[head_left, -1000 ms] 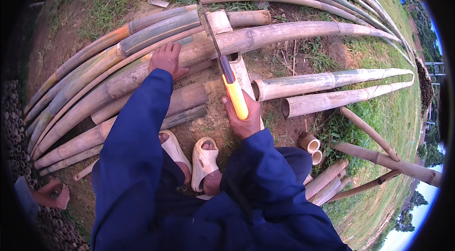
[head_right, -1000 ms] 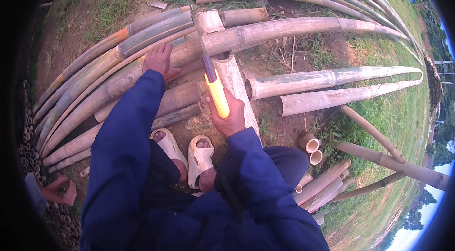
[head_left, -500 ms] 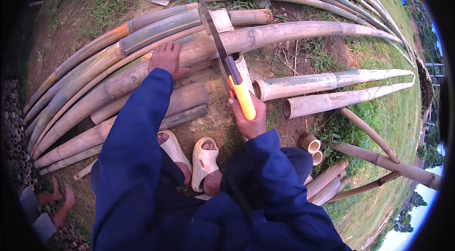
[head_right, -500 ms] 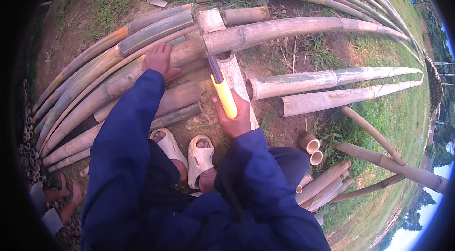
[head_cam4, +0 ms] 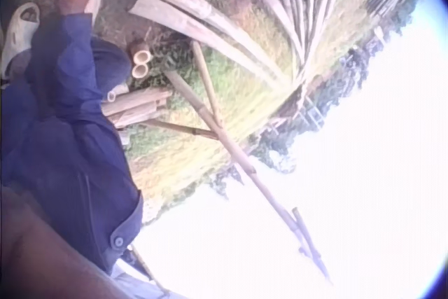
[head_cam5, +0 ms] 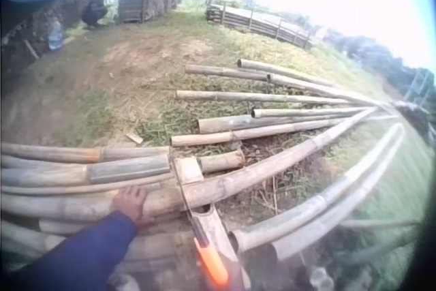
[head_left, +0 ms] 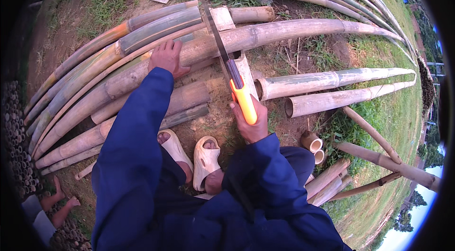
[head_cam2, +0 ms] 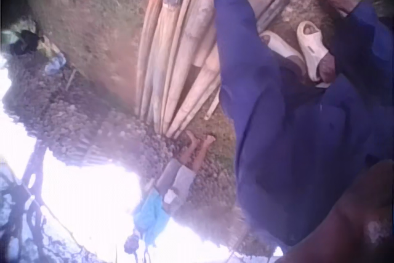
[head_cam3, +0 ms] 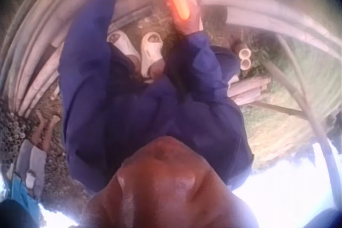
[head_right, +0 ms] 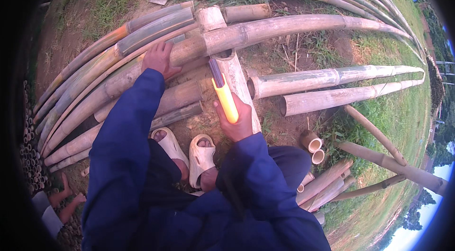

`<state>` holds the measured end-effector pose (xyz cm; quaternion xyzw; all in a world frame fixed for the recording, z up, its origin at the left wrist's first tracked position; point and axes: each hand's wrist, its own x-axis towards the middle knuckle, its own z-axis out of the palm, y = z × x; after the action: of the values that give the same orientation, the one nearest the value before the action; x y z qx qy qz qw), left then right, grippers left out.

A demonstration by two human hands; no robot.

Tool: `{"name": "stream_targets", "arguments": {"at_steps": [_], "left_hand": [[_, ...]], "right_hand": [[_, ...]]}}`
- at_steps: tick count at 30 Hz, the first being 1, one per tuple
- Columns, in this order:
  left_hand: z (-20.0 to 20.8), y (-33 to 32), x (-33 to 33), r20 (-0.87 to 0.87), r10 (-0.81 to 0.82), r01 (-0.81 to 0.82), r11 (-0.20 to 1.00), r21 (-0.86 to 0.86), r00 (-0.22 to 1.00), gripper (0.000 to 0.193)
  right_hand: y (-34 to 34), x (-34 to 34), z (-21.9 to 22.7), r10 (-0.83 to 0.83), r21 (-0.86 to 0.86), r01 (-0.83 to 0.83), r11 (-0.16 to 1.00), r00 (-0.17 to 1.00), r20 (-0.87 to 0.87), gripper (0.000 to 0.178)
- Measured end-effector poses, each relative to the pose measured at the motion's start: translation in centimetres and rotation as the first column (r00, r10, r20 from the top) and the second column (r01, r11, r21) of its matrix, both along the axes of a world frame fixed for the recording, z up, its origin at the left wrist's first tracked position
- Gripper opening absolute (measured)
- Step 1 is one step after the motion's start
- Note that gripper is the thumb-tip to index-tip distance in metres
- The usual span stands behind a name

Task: The person sits on the ground and uses a hand saw to cut long bamboo poles into shorter sections. They repeatedly position a pole, saw through it, and set the cut piece aside.

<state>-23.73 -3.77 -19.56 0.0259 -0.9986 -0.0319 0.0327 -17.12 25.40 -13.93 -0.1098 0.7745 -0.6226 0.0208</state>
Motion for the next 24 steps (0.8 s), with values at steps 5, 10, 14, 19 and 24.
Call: {"name": "stream_targets", "arguments": {"at_steps": [5, 10, 14, 19, 24], "left_hand": [[-0.4, -1.0, 0.4, -0.016, 0.014, -0.015, 1.000, -0.006, 1.000, 0.081], [0.5, 0.4, 0.5, 0.083, 0.068, -0.069, 0.998, 0.012, 0.994, 0.085], [0.8, 0.2, -0.3, 0.065, 0.034, -0.035, 0.999, 0.009, 0.997, 0.084], [0.8, 0.2, -0.1, 0.091, 0.065, -0.071, 0.995, 0.067, 0.994, 0.083], [1.3, -0.3, 0.2, 0.033, -0.040, 0.036, 0.994, 0.103, 0.999, 0.078]], "right_hand": [[5.8, 9.3, 2.0, 0.015, 0.212, -0.038, 0.977, 0.994, 0.109, 0.026], [6.0, 9.0, 2.5, 0.002, 0.239, -0.002, 0.971, 1.000, -0.001, 0.027], [0.1, 0.5, 0.1, 0.042, 0.131, -0.040, 0.991, 0.999, -0.014, 0.015], [-0.4, -0.1, -0.1, 0.008, 0.040, -0.006, 0.999, 0.999, -0.042, 0.015], [0.8, -0.6, 2.6, 0.045, 0.151, -0.051, 0.987, 0.998, 0.042, 0.021]]}}
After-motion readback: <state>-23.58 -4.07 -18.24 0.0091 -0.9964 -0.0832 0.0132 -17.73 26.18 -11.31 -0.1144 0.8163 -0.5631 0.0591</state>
